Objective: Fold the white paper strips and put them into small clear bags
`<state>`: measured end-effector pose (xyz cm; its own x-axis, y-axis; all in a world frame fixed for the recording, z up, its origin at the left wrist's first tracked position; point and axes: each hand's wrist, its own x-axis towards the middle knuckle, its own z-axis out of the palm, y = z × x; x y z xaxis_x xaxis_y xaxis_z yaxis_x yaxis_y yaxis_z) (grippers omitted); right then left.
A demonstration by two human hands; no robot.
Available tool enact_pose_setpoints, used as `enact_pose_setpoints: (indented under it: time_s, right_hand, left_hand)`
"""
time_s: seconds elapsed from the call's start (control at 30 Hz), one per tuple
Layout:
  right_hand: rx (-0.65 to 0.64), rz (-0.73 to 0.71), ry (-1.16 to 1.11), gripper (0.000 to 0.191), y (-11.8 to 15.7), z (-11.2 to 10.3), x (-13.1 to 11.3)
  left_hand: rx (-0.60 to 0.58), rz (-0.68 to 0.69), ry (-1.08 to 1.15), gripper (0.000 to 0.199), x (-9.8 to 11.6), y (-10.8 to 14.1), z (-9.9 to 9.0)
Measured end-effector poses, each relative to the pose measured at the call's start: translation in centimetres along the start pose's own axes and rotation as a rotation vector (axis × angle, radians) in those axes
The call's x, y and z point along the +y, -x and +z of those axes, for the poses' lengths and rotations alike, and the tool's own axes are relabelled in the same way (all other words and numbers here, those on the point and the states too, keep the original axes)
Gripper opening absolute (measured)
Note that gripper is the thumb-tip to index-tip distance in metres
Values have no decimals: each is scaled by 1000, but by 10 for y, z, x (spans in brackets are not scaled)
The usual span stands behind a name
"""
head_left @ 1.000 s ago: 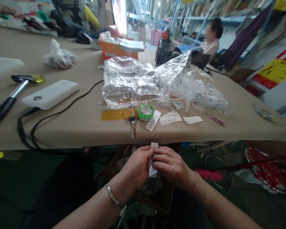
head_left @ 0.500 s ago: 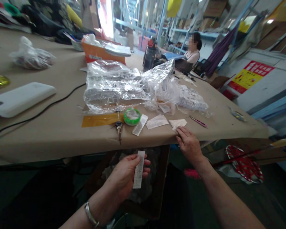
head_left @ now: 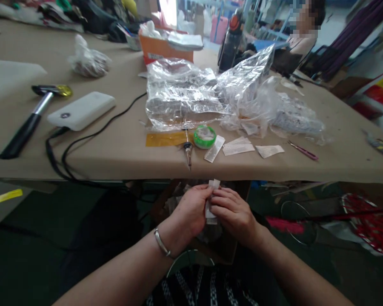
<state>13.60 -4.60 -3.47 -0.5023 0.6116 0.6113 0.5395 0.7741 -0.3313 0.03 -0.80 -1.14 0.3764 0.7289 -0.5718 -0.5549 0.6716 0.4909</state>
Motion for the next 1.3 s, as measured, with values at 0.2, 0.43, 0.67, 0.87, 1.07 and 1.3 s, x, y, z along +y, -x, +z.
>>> enact_pose_setpoints:
  time_s: [0.2, 0.43, 0.67, 0.87, 1.07, 1.3]
  right_hand:
    - [-68, -45, -3, 15, -3, 4, 3]
    - [-132, -43, 24, 14, -8, 2, -2]
    - [-127, 7, -11, 21, -6, 0, -8]
    - [128, 634, -293, 11, -11, -9, 3]
    - [67, 926, -774, 15, -24, 1, 12]
    - [57, 974, -949, 14, -25, 4, 9]
  left_hand:
    - [18, 15, 42, 14, 1, -2, -9]
    - [11, 34, 28, 14, 0, -3, -12]
    - [-50, 38, -13, 11, 2, 4, -15]
    - [-80, -49, -158, 14, 9, 16, -10]
    - [-120, -44, -272, 15, 6, 23, -9]
    - [-214, -112, -308, 13, 6, 23, -23]
